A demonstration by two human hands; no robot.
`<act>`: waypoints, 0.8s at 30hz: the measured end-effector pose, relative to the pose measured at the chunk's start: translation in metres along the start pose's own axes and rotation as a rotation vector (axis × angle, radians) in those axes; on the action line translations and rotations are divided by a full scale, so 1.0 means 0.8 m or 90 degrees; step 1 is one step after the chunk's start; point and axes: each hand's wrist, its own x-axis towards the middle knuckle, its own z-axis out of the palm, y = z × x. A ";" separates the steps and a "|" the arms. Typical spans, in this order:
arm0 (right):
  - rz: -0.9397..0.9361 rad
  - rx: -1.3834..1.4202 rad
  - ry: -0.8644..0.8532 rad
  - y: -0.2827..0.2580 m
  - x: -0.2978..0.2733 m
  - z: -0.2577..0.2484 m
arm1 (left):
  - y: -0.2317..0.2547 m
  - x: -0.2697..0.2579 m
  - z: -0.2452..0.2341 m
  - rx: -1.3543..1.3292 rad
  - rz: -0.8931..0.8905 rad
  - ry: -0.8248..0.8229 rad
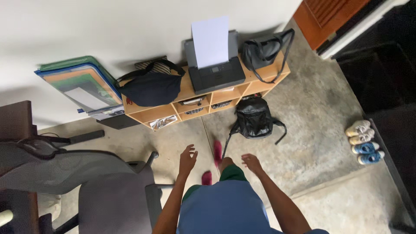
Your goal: The person opens the printer cover, adjusts internal components, and closes the cover. They then gather sheets of paper, place them into the printer's input tray, and retrieve printed sheets from the output tray.
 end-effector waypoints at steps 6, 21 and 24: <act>-0.137 0.062 -0.126 -0.129 0.204 -0.015 | 0.020 0.157 0.015 0.016 0.012 0.045; -0.217 -0.061 -0.146 -0.430 0.564 -0.048 | 0.178 0.623 0.053 0.056 0.189 0.305; -0.225 -0.072 -0.157 -0.455 0.605 -0.045 | 0.193 0.690 0.055 0.230 0.005 0.235</act>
